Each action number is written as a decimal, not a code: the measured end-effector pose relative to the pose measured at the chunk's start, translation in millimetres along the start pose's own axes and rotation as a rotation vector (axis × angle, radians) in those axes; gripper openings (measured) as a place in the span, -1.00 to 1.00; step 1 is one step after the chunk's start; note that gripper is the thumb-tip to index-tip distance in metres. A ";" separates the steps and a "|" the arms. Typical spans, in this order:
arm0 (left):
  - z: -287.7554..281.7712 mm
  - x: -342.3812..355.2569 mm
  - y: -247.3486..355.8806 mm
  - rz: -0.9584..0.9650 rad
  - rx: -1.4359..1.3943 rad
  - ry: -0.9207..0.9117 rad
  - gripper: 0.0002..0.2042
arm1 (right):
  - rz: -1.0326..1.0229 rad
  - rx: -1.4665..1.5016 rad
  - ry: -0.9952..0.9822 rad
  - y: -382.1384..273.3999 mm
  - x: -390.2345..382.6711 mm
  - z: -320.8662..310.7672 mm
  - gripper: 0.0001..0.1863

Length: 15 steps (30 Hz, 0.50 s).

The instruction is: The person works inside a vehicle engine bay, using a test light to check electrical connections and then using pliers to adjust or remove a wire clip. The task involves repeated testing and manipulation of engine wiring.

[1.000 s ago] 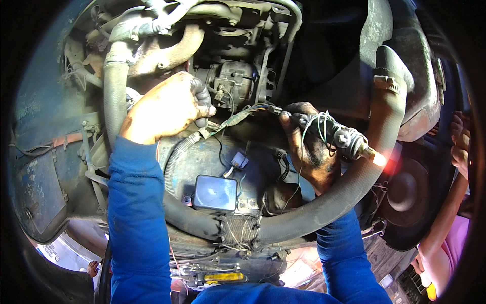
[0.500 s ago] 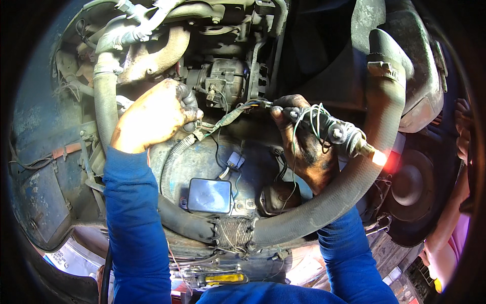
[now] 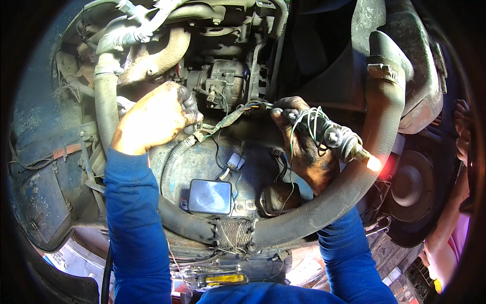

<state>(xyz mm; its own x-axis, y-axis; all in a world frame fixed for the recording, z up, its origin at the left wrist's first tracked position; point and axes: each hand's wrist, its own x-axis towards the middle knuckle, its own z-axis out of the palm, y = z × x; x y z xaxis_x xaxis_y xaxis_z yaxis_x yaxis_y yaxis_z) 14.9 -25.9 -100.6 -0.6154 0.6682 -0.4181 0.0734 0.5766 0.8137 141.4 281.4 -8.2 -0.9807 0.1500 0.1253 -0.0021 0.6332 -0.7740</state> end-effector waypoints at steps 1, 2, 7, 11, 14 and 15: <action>-0.6 0.8 -1.6 0.003 -0.008 -0.001 -0.76 | -0.001 0.001 0.000 0.2 0.4 0.3 -0.81; -0.9 0.9 -1.4 0.019 0.032 0.000 -0.76 | -0.001 0.004 0.001 0.5 0.9 -0.2 -0.81; -0.7 0.6 27.6 0.005 -0.341 0.005 -0.79 | -0.010 0.017 0.008 2.2 -0.5 -0.8 -0.80; 2.8 -4.8 64.4 -0.040 0.332 0.205 -0.75 | -0.025 0.045 0.021 5.3 2.2 -1.5 -0.80; 0.3 0.4 76.7 0.026 0.383 0.137 -0.73 | -0.187 0.127 0.105 3.3 7.0 -0.4 -0.80; 0.4 -0.2 77.4 0.012 0.271 0.132 -0.72 | -0.188 0.163 0.079 1.2 8.1 -2.2 -0.80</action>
<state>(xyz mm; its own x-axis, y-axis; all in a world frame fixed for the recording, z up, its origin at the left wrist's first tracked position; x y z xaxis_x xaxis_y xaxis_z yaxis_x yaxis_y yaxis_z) 21.0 18.8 -37.7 -0.7086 0.6190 -0.3387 0.2771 0.6856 0.6732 133.9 285.0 -6.7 -0.9419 0.1042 0.3192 -0.2204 0.5253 -0.8219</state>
